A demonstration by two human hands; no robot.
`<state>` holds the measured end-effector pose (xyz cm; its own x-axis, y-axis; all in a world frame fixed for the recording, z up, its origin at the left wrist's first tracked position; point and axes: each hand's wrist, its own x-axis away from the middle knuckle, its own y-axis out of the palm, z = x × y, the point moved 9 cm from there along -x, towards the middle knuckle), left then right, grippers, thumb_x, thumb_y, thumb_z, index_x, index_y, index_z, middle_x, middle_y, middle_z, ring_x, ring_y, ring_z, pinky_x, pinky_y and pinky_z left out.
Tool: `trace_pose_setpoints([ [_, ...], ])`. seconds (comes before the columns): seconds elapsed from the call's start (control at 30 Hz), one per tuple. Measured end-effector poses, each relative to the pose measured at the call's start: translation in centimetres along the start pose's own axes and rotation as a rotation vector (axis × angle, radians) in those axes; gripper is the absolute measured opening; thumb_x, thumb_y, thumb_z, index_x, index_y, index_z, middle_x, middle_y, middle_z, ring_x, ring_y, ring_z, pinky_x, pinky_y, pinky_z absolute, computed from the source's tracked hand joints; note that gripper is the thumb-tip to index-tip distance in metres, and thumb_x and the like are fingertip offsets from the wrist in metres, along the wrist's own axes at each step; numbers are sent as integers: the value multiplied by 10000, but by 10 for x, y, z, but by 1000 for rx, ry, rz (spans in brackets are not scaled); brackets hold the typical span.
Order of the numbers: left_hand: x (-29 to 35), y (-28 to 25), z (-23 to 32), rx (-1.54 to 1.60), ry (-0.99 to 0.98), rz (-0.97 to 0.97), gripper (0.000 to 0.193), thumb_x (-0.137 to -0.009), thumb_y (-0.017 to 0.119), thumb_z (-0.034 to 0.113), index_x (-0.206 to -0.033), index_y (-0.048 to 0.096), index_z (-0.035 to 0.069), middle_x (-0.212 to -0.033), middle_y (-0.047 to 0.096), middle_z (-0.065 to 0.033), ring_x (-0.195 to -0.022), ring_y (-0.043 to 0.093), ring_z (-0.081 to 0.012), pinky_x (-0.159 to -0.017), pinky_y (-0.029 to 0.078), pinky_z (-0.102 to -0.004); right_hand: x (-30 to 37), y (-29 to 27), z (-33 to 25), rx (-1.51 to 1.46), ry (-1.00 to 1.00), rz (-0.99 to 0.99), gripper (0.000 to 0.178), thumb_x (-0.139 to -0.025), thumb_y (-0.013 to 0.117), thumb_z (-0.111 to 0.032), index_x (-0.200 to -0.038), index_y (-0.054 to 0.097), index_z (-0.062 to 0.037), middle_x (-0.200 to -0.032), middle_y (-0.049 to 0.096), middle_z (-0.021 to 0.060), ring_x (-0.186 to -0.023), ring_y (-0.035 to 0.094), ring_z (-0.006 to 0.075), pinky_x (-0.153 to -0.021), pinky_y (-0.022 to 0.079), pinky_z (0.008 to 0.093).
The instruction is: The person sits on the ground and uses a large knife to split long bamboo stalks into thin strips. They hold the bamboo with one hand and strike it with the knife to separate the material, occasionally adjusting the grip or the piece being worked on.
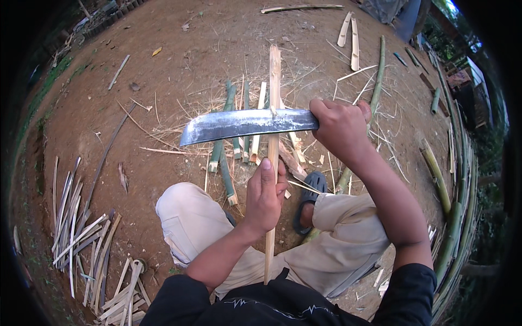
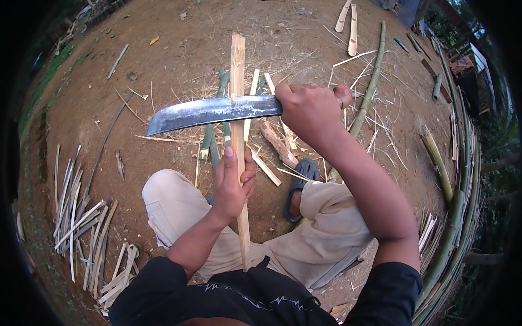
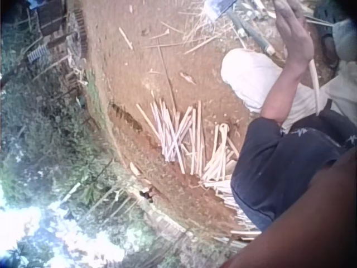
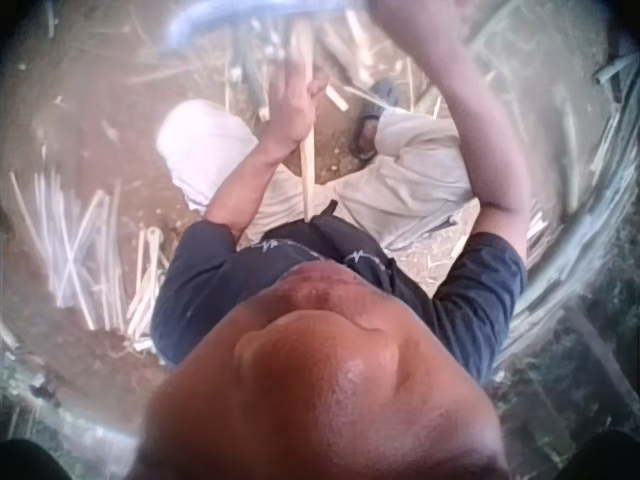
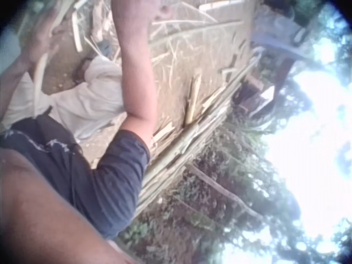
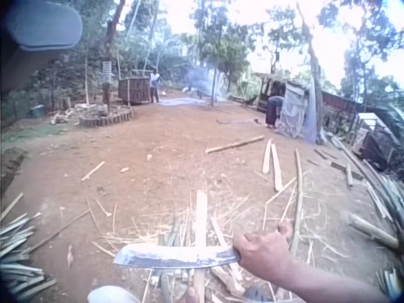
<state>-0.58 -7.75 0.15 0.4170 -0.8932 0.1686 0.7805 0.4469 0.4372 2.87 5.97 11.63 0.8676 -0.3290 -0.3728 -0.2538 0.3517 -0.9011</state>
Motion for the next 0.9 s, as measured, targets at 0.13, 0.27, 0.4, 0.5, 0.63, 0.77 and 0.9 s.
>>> trace_pose_setpoints([
  [0.13,-3,-3,0,-93,77,18,527,-1041,221,527,-1001,477,68,-642,380,39,-448,332,-37,-389,295,-200,-8,-4,26,-5,116,24,134,-706,664,-139,-770,546,-136,-674,631,46,-597,650,295,-560,453,477],
  [0.27,-7,3,-3,-83,70,-3,524,-1039,229,530,-999,479,71,-641,377,40,-455,336,-35,-395,294,-199,-8,-4,36,61,109,-25,39,-819,552,-115,-806,583,-95,-703,662,106,-605,672,300,-555,528,433],
  [0.4,-8,5,0,-70,7,-30,526,-1035,234,541,-998,478,76,-649,379,38,-456,335,-33,-391,292,-198,-12,-4,71,128,224,-62,58,-825,552,-128,-816,602,-100,-709,667,107,-616,673,315,-587,528,457],
  [0.5,-6,4,-11,6,-8,8,527,-1034,231,544,-1000,474,77,-648,377,38,-447,329,-34,-379,289,-199,-4,2,54,56,263,-138,72,-836,543,-119,-808,598,-84,-716,670,112,-626,678,301,-577,535,437],
  [0.63,-2,3,-5,47,-62,-20,527,-1034,227,543,-1003,469,75,-643,374,35,-430,321,-38,-363,291,-200,0,-5,5,8,-46,13,119,-860,562,-144,-760,573,-81,-694,664,99,-616,685,265,-565,540,406],
  [0.77,2,-1,-2,20,-56,3,539,-1029,242,556,-1010,471,68,-637,371,32,-427,325,-39,-365,304,-198,-13,1,31,-4,176,-74,129,-879,555,-150,-778,604,-86,-669,655,87,-587,676,243,-536,532,406],
  [0.9,-2,0,-19,-9,-64,2,556,-1024,258,568,-1031,486,62,-643,375,31,-439,333,-42,-379,294,-196,0,4,18,-32,234,-204,126,-878,529,-133,-783,596,-84,-667,664,102,-592,681,271,-552,540,408],
])
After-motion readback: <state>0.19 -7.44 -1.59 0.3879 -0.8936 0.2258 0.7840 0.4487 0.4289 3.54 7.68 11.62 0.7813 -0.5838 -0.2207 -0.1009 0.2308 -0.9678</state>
